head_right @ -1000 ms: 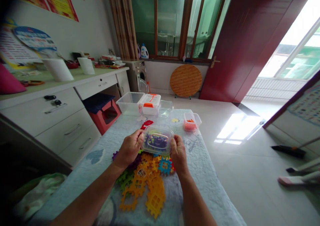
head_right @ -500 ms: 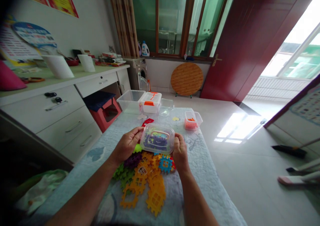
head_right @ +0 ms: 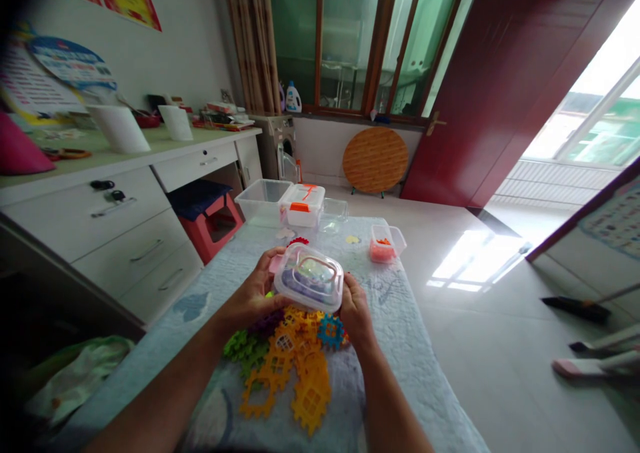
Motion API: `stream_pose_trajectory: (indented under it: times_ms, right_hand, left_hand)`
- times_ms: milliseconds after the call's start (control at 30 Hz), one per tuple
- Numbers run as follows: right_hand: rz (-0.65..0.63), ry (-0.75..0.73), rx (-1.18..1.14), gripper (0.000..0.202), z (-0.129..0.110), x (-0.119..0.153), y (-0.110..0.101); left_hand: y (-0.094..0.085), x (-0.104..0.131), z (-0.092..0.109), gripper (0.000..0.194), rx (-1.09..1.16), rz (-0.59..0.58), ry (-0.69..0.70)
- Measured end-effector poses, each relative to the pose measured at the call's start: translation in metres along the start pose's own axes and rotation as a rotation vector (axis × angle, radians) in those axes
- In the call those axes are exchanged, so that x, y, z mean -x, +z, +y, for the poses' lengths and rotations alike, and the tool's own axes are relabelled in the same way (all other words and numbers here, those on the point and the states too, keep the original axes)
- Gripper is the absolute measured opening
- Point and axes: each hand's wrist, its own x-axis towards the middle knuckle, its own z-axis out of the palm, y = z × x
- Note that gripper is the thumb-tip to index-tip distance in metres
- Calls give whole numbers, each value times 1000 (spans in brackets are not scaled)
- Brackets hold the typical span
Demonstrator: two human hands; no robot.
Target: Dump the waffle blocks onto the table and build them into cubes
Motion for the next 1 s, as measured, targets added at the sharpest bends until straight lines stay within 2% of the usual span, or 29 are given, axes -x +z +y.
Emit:
stream_pose_trajectory:
  times_ms: [100, 167, 233, 333, 433, 533, 600, 733, 867, 1000]
  right_hand:
    - [100, -53, 30, 30, 1, 0, -1]
    - [114, -112, 31, 34, 0, 1, -2]
    - [32, -185, 58, 36, -2, 2, -3]
    - [-115, -272, 134, 27, -3, 4, 0]
    - [-133, -199, 90, 28, -1, 5, 6]
    - [-54, -5, -84, 35, 2, 5, 10]
    - [21, 72, -170, 36, 2, 5, 11]
    - [137, 76, -185, 39, 0, 3, 8]
    - [154, 47, -143, 38, 5, 1, 3]
    - [172, 14, -123, 36, 9, 1, 1]
  left_hand:
    - [-6, 1, 6, 82, -18, 31, -11]
    - [-10, 3, 11, 82, -72, 21, -28]
    - [-12, 3, 14, 83, -143, 10, -54]
    - [-11, 3, 16, 84, -231, 32, -79]
    - [-8, 2, 18, 77, -287, 85, -81]
    - [-7, -2, 23, 61, -337, 154, -84]
    - [-7, -7, 28, 55, -395, 208, -84]
    - [-5, -22, 34, 56, -523, 308, -45]
    - [-5, -32, 40, 58, -746, 378, 42]
    - [-15, -28, 51, 63, -921, 472, 54]
